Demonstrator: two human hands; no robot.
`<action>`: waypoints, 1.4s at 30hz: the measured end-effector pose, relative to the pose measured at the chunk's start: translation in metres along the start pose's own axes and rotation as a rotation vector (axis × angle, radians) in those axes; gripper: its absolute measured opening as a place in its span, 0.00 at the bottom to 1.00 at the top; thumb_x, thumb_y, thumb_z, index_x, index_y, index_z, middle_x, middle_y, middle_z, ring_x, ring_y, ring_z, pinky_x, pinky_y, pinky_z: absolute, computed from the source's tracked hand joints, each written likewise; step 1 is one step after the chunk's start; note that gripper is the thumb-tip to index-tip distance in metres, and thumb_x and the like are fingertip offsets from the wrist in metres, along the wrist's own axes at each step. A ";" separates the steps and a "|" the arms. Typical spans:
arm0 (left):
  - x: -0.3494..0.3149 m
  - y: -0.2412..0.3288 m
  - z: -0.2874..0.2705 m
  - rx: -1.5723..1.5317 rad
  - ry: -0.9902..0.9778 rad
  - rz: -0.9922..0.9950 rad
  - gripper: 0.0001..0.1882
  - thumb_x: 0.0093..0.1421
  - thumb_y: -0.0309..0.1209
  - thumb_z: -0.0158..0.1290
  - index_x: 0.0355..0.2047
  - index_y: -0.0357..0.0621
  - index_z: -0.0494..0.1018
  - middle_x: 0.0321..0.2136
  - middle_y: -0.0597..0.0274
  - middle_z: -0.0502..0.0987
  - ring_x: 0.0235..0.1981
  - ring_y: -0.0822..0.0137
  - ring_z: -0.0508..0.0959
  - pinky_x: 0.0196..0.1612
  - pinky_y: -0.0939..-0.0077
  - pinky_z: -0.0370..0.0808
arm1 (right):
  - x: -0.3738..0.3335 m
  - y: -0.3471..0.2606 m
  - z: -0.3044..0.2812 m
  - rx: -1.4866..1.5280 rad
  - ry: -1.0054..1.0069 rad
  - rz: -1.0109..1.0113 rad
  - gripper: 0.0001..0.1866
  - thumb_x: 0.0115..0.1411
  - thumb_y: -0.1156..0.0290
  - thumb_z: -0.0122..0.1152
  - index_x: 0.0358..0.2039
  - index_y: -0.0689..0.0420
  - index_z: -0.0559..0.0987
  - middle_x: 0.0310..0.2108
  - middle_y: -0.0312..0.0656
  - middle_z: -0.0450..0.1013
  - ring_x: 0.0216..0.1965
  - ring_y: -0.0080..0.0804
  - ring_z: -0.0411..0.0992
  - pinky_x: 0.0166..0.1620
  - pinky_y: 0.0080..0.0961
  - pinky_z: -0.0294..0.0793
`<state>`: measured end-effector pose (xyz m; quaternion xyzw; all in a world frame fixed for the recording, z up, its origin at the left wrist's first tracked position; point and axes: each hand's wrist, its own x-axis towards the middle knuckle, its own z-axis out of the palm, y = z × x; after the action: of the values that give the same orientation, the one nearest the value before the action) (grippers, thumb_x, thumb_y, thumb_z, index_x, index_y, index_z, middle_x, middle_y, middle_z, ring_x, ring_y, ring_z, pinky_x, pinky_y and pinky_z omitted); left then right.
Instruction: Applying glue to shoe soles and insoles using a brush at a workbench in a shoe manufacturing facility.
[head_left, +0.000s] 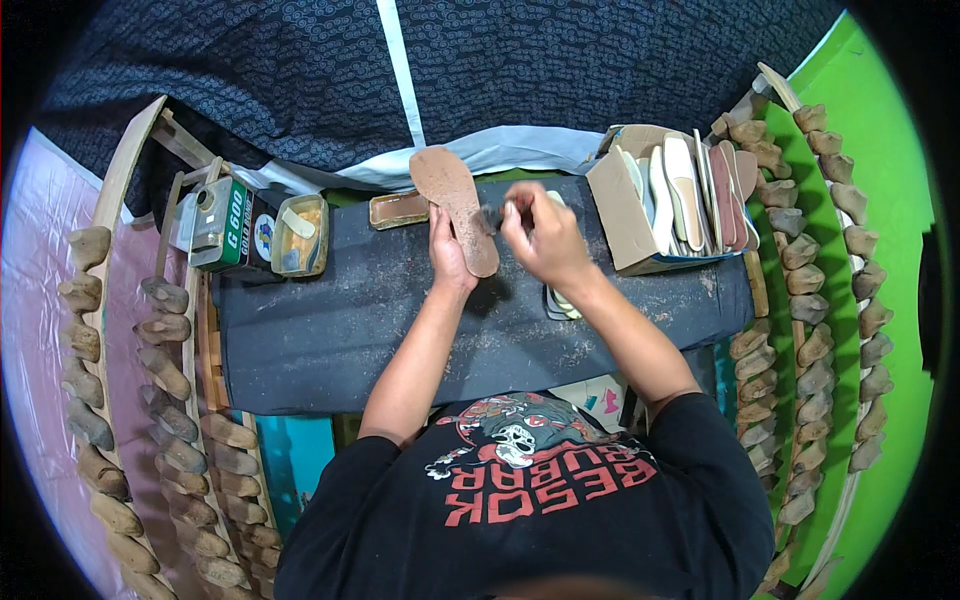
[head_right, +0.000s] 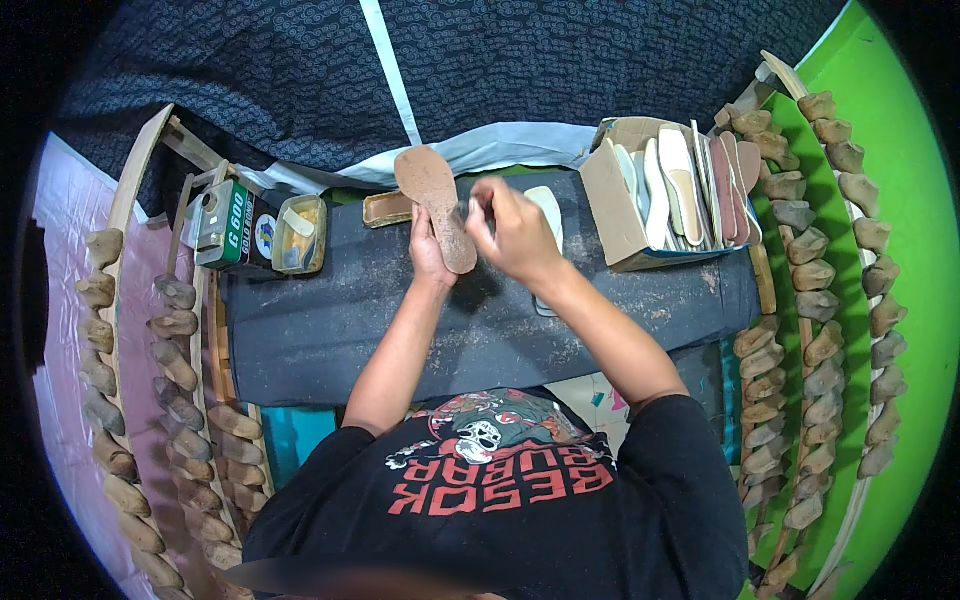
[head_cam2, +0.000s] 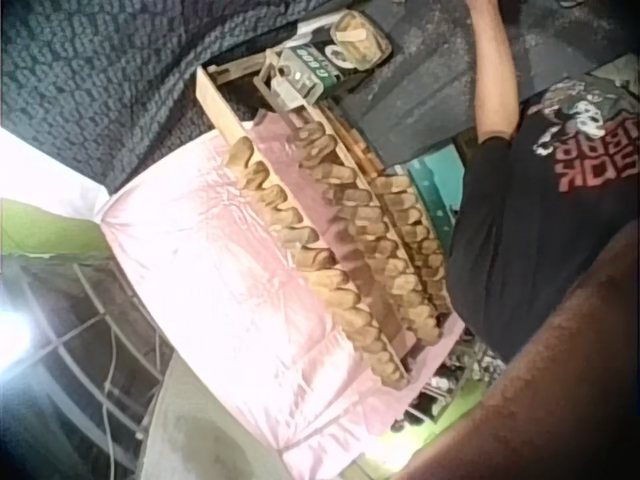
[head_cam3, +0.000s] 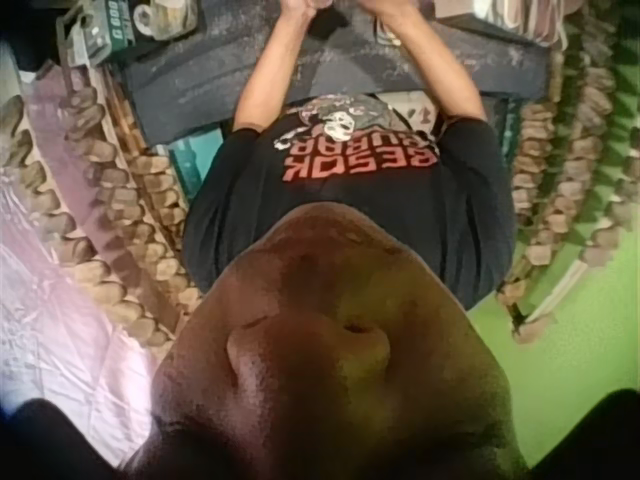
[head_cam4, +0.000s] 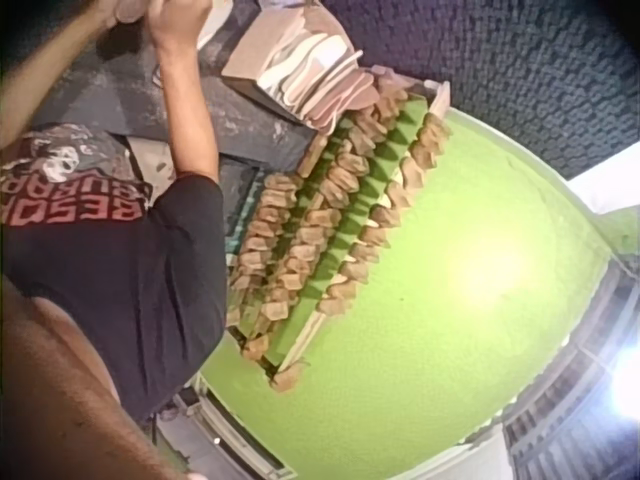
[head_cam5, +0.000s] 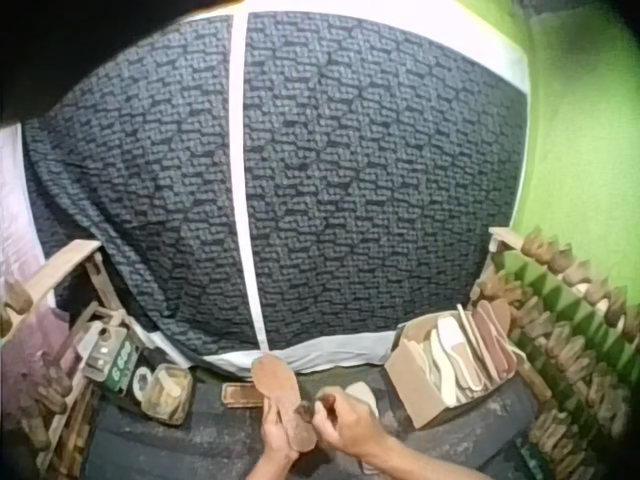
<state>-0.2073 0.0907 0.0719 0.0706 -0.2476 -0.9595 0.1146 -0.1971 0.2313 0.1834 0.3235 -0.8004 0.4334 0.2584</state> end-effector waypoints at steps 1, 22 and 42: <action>0.001 0.005 -0.008 0.067 -0.060 -0.008 0.23 0.77 0.41 0.33 0.69 0.54 0.56 0.52 0.60 0.75 0.46 0.63 0.80 0.45 0.65 0.82 | -0.009 -0.005 0.002 0.040 -0.009 -0.001 0.09 0.60 0.77 0.61 0.40 0.63 0.74 0.24 0.46 0.75 0.24 0.41 0.77 0.29 0.33 0.76; -0.009 0.022 -0.027 0.150 -0.076 -0.008 0.26 0.77 0.41 0.36 0.72 0.53 0.51 0.54 0.57 0.74 0.43 0.61 0.81 0.45 0.65 0.82 | -0.038 -0.030 0.003 0.042 -0.075 0.078 0.09 0.61 0.78 0.61 0.42 0.63 0.75 0.25 0.47 0.75 0.25 0.38 0.77 0.31 0.31 0.76; -0.079 0.115 -0.113 0.292 0.089 0.062 0.29 0.76 0.43 0.39 0.73 0.56 0.50 0.55 0.57 0.74 0.41 0.64 0.82 0.36 0.70 0.84 | -0.017 0.113 0.210 0.756 0.046 0.784 0.09 0.72 0.69 0.54 0.44 0.62 0.72 0.31 0.47 0.80 0.24 0.26 0.78 0.26 0.21 0.77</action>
<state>-0.0880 -0.0389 0.0372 0.1212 -0.3814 -0.9051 0.1438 -0.2974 0.1021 0.0092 0.0614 -0.6437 0.7618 -0.0394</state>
